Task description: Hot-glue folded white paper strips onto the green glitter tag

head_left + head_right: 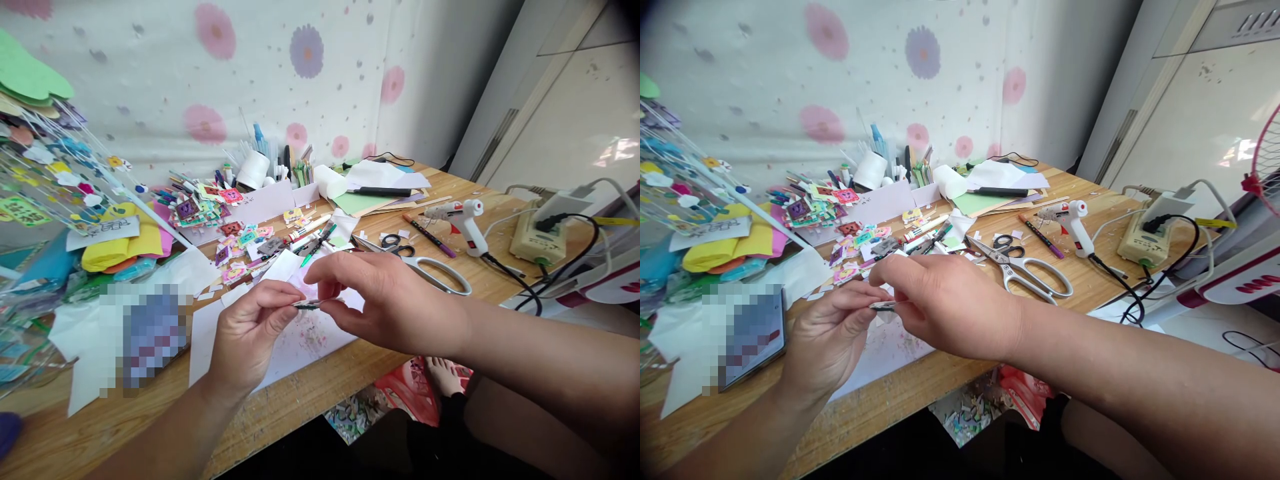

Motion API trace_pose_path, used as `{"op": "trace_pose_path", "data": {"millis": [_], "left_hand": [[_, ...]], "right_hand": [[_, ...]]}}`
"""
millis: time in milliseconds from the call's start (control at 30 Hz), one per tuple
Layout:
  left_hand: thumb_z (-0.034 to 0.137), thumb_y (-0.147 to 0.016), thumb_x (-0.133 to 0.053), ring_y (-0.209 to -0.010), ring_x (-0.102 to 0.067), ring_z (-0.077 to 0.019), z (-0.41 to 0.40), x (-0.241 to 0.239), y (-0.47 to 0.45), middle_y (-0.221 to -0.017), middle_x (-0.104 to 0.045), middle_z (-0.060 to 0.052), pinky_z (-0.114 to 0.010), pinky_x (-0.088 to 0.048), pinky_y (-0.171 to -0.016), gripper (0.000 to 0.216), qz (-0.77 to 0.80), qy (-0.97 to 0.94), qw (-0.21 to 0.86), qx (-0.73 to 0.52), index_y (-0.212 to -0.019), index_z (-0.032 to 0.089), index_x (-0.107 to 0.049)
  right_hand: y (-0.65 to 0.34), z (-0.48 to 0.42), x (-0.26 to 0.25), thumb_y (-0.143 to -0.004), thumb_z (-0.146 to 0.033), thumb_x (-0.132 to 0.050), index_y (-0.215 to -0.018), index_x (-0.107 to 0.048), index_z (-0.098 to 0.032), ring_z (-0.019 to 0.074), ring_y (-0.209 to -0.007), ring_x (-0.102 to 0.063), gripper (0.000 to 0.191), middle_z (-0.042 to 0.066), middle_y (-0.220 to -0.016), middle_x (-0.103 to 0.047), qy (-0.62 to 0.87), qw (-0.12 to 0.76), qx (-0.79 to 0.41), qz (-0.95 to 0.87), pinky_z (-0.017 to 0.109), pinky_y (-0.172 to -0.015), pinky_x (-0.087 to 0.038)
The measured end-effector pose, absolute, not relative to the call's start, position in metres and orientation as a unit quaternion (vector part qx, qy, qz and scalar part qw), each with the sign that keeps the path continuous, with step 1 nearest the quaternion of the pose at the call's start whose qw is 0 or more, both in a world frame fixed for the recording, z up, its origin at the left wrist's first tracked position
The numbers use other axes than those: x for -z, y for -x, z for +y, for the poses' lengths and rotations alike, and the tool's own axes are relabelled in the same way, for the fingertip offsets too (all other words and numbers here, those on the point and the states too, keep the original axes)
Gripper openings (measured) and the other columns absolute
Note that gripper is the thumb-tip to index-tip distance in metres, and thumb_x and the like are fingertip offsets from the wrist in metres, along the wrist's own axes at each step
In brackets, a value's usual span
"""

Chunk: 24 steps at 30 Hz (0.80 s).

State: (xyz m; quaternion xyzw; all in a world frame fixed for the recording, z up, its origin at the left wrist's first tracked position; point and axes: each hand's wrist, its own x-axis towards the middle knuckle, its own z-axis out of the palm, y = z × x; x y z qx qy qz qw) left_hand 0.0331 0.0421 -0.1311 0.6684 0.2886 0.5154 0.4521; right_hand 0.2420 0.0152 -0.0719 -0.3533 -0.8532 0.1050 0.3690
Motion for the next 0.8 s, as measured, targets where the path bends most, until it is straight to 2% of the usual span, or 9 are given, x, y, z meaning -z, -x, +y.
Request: {"op": "trace_pose_path", "data": {"millis": [167, 300, 400, 633, 800], "left_hand": [[0.017, -0.081, -0.069, -0.092, -0.063, -0.018, 0.0438, 0.1323, -0.0315, -0.096, -0.067, -0.001, -0.032, -0.051, -0.082, 0.016, 0.274, -0.671, 0.435, -0.535, -0.089, 0.029, -0.074], [0.014, -0.08, -0.07, -0.094, -0.062, -0.0188, 0.0439, 0.1326, -0.0294, -0.098, -0.066, -0.001, -0.035, -0.05, -0.085, 0.019, 0.278, -0.695, 0.394, -0.533, -0.09, 0.029, -0.074], [0.013, -0.081, -0.069, -0.092, -0.062, -0.019, 0.0437, 0.1325, -0.0287, -0.097, -0.066, -0.002, -0.036, -0.051, -0.082, 0.021, 0.27, -0.711, 0.361, -0.539, -0.093, 0.029, -0.074], [0.01, -0.08, -0.068, -0.09, -0.061, -0.0174, 0.0443, 0.1321, -0.0276, -0.097, -0.065, -0.001, -0.034, -0.051, -0.082, 0.023, 0.257, -0.738, 0.321, -0.535, -0.093, 0.028, -0.073], [0.012, -0.082, -0.067, -0.093, -0.061, -0.0172, 0.0444, 0.1336, -0.0282, -0.098, -0.065, -0.002, -0.034, -0.051, -0.084, 0.021, 0.253, -0.71, 0.369, -0.544, -0.093, 0.028, -0.073]], "right_hand": [[-0.2437, 0.0165, 0.0743, -0.084, -0.009, -0.057, -0.1, -0.057, -0.016, 0.0102, -0.065, -0.057, 0.018, -0.001, -0.075, -0.064, 0.329, 0.405, -0.053, -0.851, 0.02, -0.06, -0.042], [-0.2428, 0.0147, 0.0724, -0.089, -0.014, -0.052, -0.099, -0.059, -0.016, 0.0128, -0.063, -0.055, 0.011, 0.001, -0.073, -0.063, 0.345, 0.361, 0.02, -0.866, 0.024, -0.058, -0.042], [-0.241, 0.0126, 0.0691, -0.092, -0.015, -0.048, -0.099, -0.06, -0.014, 0.0154, -0.064, -0.056, 0.014, 0.003, -0.072, -0.064, 0.329, 0.329, 0.06, -0.883, 0.027, -0.058, -0.043], [-0.2396, 0.0117, 0.067, -0.091, -0.01, -0.048, -0.117, -0.054, -0.015, 0.0186, -0.073, -0.061, 0.027, 0.006, -0.086, -0.068, 0.299, 0.334, 0.061, -0.892, 0.029, -0.062, -0.048], [-0.2397, 0.0108, 0.0677, -0.086, -0.01, -0.058, -0.113, -0.054, -0.014, 0.0179, -0.078, -0.062, 0.028, 0.007, -0.093, -0.067, 0.304, 0.348, 0.023, -0.886, 0.028, -0.065, -0.05]]}}
